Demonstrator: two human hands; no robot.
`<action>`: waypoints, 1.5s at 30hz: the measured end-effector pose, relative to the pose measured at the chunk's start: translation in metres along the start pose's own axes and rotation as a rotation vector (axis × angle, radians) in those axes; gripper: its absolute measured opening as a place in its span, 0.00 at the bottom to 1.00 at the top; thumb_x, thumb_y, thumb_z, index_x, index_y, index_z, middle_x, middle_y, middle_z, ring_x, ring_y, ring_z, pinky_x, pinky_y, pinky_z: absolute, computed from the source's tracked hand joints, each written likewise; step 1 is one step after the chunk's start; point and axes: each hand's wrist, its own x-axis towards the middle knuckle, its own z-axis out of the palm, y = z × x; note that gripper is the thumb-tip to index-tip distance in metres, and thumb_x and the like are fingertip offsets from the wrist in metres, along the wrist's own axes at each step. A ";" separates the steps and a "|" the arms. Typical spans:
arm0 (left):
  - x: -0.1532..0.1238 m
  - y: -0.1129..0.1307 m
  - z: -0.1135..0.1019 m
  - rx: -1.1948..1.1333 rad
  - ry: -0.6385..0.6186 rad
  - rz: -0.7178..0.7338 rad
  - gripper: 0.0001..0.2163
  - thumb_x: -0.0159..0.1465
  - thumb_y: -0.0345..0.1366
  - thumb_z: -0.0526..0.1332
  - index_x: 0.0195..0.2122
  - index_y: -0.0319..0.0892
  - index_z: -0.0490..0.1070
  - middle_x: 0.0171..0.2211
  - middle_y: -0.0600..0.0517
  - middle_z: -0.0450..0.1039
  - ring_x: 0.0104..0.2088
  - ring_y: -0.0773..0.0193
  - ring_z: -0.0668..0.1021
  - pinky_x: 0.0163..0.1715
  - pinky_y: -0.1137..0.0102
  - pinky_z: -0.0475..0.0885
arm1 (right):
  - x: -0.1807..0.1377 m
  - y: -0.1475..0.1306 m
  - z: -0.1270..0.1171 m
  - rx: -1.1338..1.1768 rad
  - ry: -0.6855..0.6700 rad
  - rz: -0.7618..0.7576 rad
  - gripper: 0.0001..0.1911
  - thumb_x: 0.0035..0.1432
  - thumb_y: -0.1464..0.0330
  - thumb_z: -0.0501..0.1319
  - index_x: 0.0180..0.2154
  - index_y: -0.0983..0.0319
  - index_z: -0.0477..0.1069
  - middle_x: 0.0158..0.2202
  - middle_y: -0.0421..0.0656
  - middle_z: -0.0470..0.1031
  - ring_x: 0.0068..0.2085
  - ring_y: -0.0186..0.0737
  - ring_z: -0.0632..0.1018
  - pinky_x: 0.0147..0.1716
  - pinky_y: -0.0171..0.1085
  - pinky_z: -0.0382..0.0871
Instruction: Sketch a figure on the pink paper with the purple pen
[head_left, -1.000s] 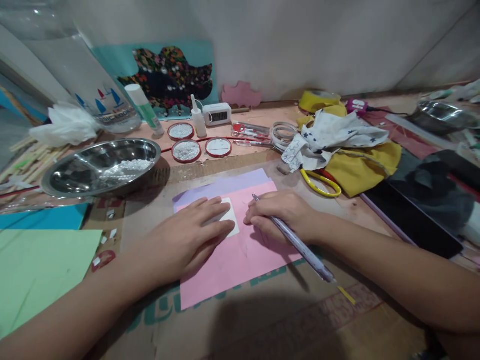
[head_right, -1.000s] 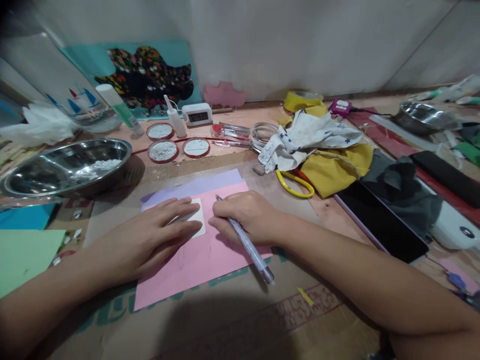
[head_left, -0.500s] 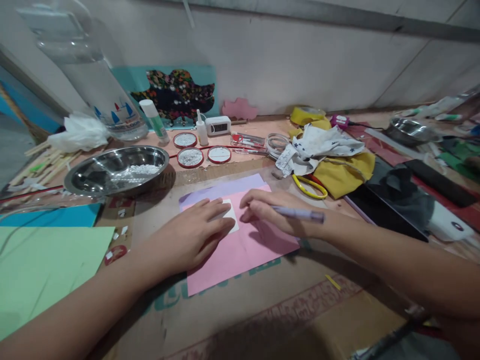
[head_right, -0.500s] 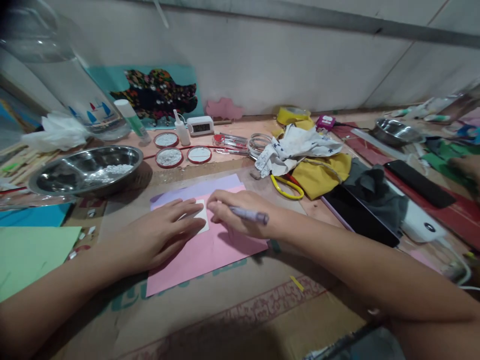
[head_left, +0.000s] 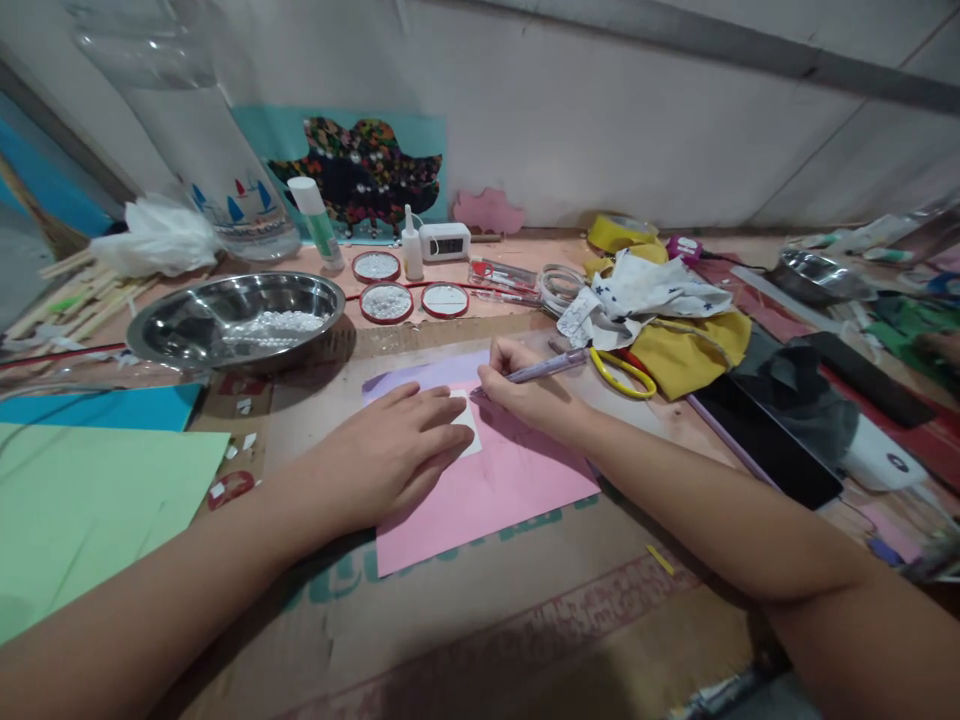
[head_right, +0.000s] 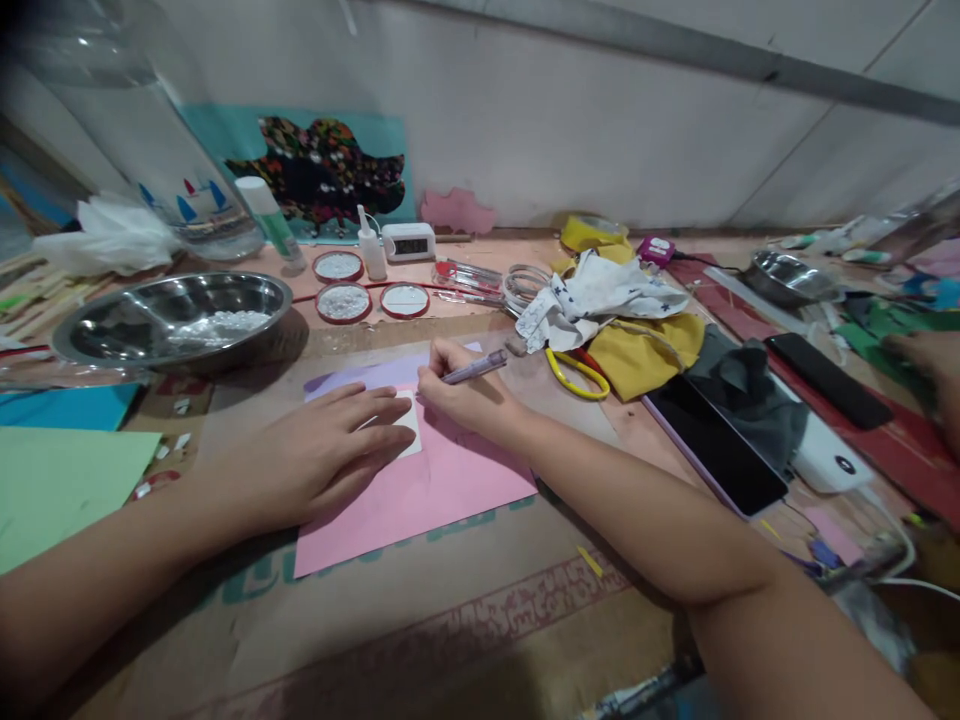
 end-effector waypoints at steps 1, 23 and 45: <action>0.000 0.000 0.000 -0.001 -0.006 -0.006 0.16 0.77 0.35 0.49 0.56 0.43 0.75 0.60 0.39 0.75 0.61 0.45 0.76 0.60 0.44 0.70 | 0.000 0.000 0.000 -0.002 -0.005 -0.001 0.11 0.61 0.64 0.59 0.29 0.57 0.58 0.22 0.32 0.65 0.24 0.34 0.70 0.23 0.33 0.61; 0.002 0.004 -0.003 0.046 -0.033 -0.019 0.14 0.75 0.33 0.51 0.53 0.43 0.75 0.59 0.40 0.74 0.60 0.47 0.75 0.59 0.48 0.70 | -0.008 -0.009 0.002 -0.112 -0.027 0.002 0.10 0.61 0.65 0.58 0.29 0.57 0.59 0.22 0.33 0.67 0.23 0.33 0.69 0.23 0.33 0.57; 0.002 0.003 -0.006 0.086 -0.081 0.011 0.13 0.71 0.31 0.52 0.51 0.42 0.73 0.59 0.38 0.72 0.56 0.46 0.75 0.55 0.49 0.71 | -0.012 -0.015 -0.007 -0.201 -0.196 -0.117 0.11 0.57 0.69 0.58 0.26 0.57 0.57 0.22 0.36 0.68 0.26 0.34 0.70 0.26 0.35 0.58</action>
